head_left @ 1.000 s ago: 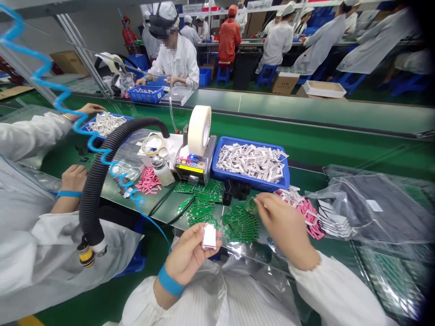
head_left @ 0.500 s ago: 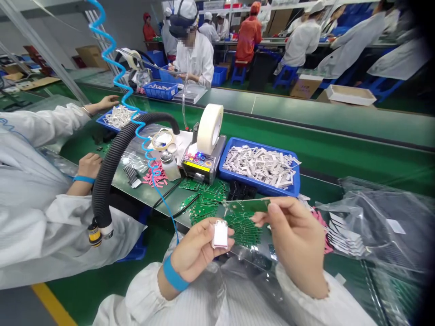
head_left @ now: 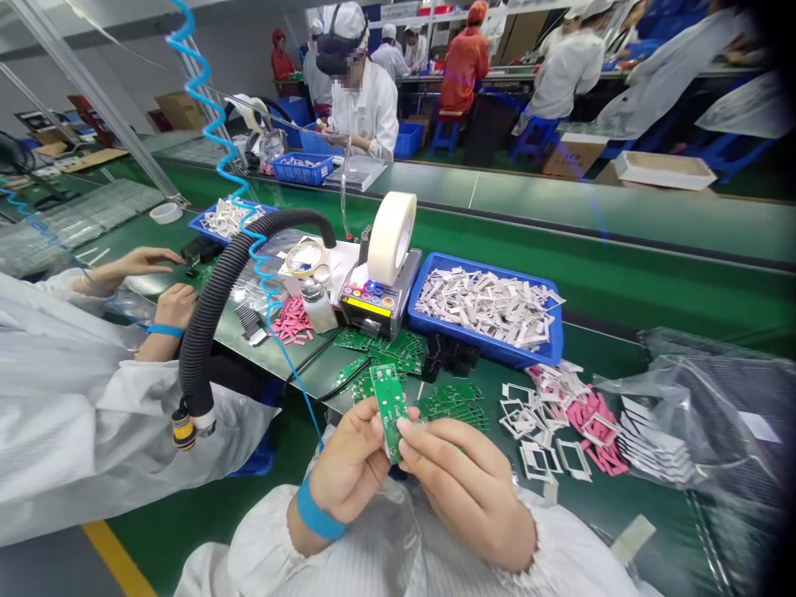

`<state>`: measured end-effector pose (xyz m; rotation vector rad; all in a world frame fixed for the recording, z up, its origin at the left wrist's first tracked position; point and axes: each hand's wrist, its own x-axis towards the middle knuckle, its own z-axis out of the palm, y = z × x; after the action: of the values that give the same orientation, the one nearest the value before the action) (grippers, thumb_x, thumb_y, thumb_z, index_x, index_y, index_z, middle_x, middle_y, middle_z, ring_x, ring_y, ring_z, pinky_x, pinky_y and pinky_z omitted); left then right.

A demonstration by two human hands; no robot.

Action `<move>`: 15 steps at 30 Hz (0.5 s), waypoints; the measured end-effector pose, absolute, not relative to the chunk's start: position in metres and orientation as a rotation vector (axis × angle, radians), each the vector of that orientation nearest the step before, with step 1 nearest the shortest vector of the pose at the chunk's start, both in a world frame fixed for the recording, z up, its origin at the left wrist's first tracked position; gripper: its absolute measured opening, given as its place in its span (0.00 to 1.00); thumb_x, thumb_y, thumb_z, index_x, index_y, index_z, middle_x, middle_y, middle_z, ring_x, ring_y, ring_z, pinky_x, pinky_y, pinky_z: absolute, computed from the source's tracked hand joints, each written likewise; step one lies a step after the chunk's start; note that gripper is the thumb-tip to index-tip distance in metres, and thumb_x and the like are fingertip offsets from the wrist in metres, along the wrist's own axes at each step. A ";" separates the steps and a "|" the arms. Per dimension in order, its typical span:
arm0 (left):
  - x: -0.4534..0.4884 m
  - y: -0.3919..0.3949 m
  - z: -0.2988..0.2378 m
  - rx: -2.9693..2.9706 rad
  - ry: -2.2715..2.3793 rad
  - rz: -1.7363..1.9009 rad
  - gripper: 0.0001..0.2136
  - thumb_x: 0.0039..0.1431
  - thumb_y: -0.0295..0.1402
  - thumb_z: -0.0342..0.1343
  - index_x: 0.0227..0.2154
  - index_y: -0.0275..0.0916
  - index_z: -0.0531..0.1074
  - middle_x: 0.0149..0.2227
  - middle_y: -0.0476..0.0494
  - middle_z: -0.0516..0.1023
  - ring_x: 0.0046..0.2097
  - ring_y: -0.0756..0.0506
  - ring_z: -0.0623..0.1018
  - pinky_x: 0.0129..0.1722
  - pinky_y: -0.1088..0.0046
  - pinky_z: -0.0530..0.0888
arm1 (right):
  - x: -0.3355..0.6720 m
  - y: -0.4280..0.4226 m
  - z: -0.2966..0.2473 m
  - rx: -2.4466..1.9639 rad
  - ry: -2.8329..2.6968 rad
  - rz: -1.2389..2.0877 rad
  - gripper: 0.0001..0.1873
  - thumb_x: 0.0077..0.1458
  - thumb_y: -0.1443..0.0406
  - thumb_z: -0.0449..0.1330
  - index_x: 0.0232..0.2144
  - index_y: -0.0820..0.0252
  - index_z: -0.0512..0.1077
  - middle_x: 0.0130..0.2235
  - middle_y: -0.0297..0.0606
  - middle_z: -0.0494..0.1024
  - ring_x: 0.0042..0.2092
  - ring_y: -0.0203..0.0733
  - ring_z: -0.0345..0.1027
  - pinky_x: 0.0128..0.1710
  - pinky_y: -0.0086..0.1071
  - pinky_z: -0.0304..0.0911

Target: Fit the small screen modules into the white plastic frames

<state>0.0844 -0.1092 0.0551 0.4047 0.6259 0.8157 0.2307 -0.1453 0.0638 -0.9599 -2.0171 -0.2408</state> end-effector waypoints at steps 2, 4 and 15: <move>0.083 -0.108 0.053 0.400 0.623 0.828 0.18 0.40 0.40 0.67 0.35 0.38 0.77 0.33 0.46 0.80 0.34 0.49 0.76 0.34 0.76 0.70 | 0.233 -0.142 0.065 -0.935 -2.040 -0.199 0.09 0.57 0.73 0.54 0.39 0.64 0.72 0.38 0.41 0.80 0.42 0.41 0.71 0.38 0.34 0.72; 0.084 -0.107 0.050 0.417 0.611 0.835 0.19 0.39 0.39 0.68 0.37 0.39 0.77 0.33 0.46 0.80 0.36 0.49 0.76 0.37 0.74 0.70 | 0.238 -0.138 0.068 -0.960 -2.044 -0.073 0.07 0.59 0.68 0.54 0.38 0.62 0.72 0.39 0.41 0.80 0.45 0.43 0.70 0.41 0.37 0.71; 0.116 -0.102 0.051 0.498 0.575 0.804 0.24 0.46 0.36 0.65 0.49 0.46 0.71 0.55 0.42 0.71 0.55 0.40 0.70 0.57 0.62 0.62 | 0.283 -0.128 0.087 -1.501 -1.928 0.145 0.09 0.55 0.66 0.56 0.41 0.58 0.66 0.37 0.40 0.75 0.38 0.41 0.70 0.37 0.35 0.67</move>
<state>0.1165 -0.1021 0.0511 0.4985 0.5750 0.8042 0.2828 -0.1283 0.0867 -1.5006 -1.9284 0.1452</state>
